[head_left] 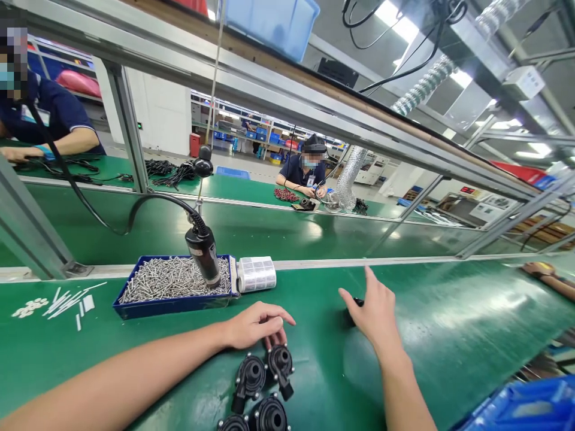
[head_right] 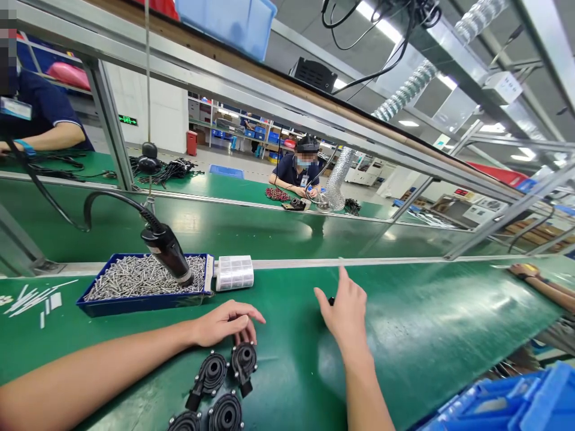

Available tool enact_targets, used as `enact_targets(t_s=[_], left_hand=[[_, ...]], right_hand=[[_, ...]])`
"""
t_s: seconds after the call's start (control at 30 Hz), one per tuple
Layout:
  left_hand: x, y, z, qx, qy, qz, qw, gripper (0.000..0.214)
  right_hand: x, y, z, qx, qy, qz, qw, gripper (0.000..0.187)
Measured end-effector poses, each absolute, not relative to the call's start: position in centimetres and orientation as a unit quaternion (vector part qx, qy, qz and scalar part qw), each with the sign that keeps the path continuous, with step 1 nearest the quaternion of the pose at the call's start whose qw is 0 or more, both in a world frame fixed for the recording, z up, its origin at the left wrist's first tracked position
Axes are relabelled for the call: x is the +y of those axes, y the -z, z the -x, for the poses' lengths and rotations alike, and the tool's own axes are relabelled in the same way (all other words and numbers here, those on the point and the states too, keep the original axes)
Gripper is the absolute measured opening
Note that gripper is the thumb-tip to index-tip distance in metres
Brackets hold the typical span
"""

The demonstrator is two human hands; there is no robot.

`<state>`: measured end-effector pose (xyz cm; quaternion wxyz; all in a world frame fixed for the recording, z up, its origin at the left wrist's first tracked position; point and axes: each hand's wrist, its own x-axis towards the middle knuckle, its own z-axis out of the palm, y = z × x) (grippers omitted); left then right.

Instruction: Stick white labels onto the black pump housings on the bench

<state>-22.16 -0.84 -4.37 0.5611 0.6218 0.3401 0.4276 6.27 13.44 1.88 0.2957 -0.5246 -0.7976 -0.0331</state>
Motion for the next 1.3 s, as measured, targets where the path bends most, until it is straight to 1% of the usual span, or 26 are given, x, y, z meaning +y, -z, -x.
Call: enact_targets(t_s=[0.07, 0.13, 0.17, 0.27, 0.3, 0.43, 0.53, 0.7, 0.8, 0.9, 1.0, 1.07, 1.17, 1.23, 1.3], left_hand=[[-0.9, 4.4, 22.0, 0.360, -0.416, -0.617, 0.562, 0.079], [-0.9, 4.6, 21.8, 0.397, -0.431, -0.614, 0.529, 0.071], [-0.8, 4.7, 21.7, 0.417, -0.446, -0.612, 0.502, 0.063], [-0.5, 5.2, 21.4, 0.459, -0.487, -0.608, 0.427, 0.033], [-0.4, 5.5, 21.4, 0.468, -0.499, -0.607, 0.405, 0.032], [-0.1, 6.4, 21.4, 0.483, -0.518, -0.608, 0.359, 0.062], [-0.1, 6.6, 21.5, 0.483, -0.515, -0.613, 0.354, 0.076], [-0.3, 5.9, 21.7, 0.462, -0.502, -0.632, 0.367, 0.073], [-0.4, 5.6, 21.8, 0.423, -0.505, -0.636, 0.402, 0.067], [-0.5, 5.5, 21.8, 0.392, -0.530, -0.605, 0.446, 0.055], [-0.5, 5.3, 22.0, 0.386, -0.541, -0.593, 0.455, 0.050], [-0.7, 5.1, 22.0, 0.376, -0.530, -0.598, 0.468, 0.054], [-0.8, 4.9, 22.0, 0.372, -0.507, -0.618, 0.472, 0.072], [-0.8, 5.0, 21.9, 0.390, -0.500, -0.640, 0.435, 0.084], [-0.6, 5.4, 21.7, 0.418, -0.502, -0.648, 0.391, 0.085]], right_hand=[[14.2, -2.0, -7.2, -0.760, -0.014, 0.606, 0.234, 0.103], [14.1, -2.0, -7.1, -0.752, -0.072, 0.631, 0.180, 0.106], [13.8, -1.9, -6.7, -0.757, -0.090, 0.626, 0.168, 0.105], [12.1, -1.8, -4.8, -0.782, -0.134, 0.580, 0.185, 0.103], [11.4, -1.9, -4.3, -0.793, -0.167, 0.555, 0.190, 0.104], [9.2, -1.9, -3.1, -0.832, -0.320, 0.424, 0.158, 0.111], [9.1, -1.5, -3.0, -0.852, -0.343, 0.370, 0.141, 0.110], [9.3, -0.3, -1.3, -0.848, -0.401, 0.315, 0.146, 0.102], [8.5, 0.0, 0.1, -0.836, -0.429, 0.296, 0.173, 0.097], [7.8, 0.1, 1.0, -0.817, -0.443, 0.307, 0.205, 0.092], [7.5, 0.3, 1.4, -0.796, -0.461, 0.313, 0.236, 0.092], [7.5, 0.5, 1.6, -0.786, -0.468, 0.318, 0.248, 0.094], [7.5, 0.8, 1.8, -0.779, -0.467, 0.328, 0.259, 0.093], [7.6, 0.9, 1.9, -0.777, -0.468, 0.327, 0.266, 0.090], [7.6, 1.0, 1.9, -0.774, -0.473, 0.321, 0.272, 0.089]])
